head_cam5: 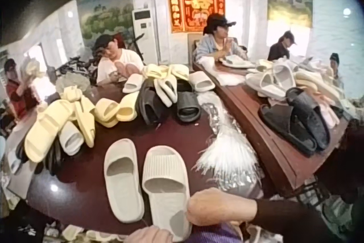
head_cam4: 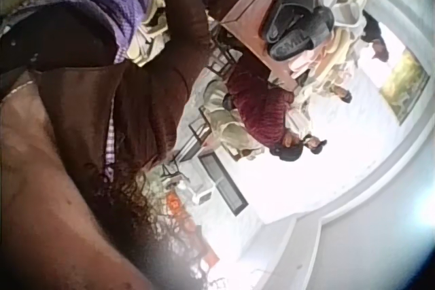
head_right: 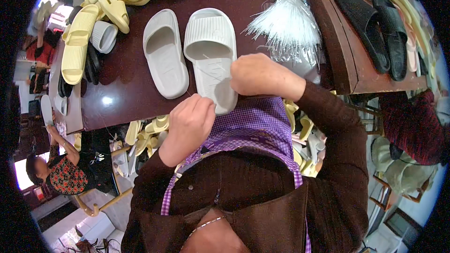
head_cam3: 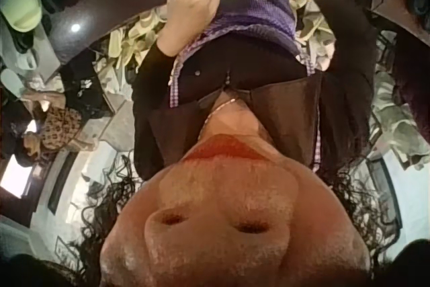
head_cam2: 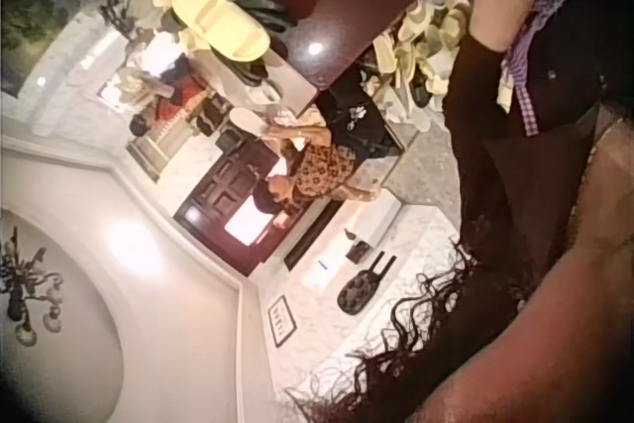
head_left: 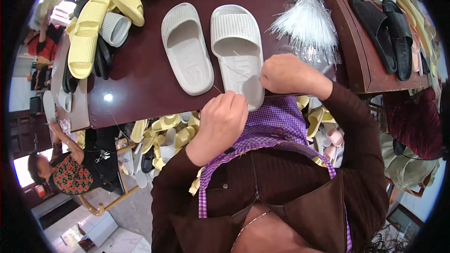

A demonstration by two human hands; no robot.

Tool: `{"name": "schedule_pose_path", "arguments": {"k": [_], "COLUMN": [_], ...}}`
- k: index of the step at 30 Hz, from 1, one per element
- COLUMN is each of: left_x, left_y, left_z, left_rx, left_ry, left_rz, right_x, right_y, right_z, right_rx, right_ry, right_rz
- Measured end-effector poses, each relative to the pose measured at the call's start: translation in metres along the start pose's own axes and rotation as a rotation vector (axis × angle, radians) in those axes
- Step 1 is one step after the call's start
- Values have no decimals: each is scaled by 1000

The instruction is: The person pairs slides together by picking up pairs of slides, threading plastic tag fasteners through them, and securing the fasteners by hand.

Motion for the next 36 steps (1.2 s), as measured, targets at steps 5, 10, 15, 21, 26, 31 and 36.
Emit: {"name": "schedule_pose_path", "arguments": {"k": [5, 10, 15, 21, 26, 31, 36], "left_x": [-12, -19, -25, -35, -40, -48, -50], "left_y": [-6, -26, -44, -52, -54, -56, -63], "left_z": [8, 18, 23, 43, 52, 56, 57], "left_rx": [28, 148, 227, 208, 183, 168, 178], "left_ry": [34, 67, 89, 99, 93, 101, 93], "left_rz": [29, 25, 107, 189, 299, 325, 312], "right_x": [11, 18, 46, 69, 61, 63, 58], "right_y": [11, 20, 9, 66, 88, 82, 59], "right_z": [29, 46, 46, 75, 106, 126, 154], "right_rx": [-105, -240, -197, -146, -62, -30, -207], "right_ry": [-169, -226, -59, 294, 428, 484, 356], "right_rz": [78, 354, 469, 563, 417, 305, 115]}}
Point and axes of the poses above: each hand's wrist, its own z-axis towards the middle knuckle, its own x-axis out of the back of the hand, y = z × x, the point moved 5 cm from there along z, towards the middle knuckle, and after that the axes turned 11 degrees about z, right-handed, at the moved point
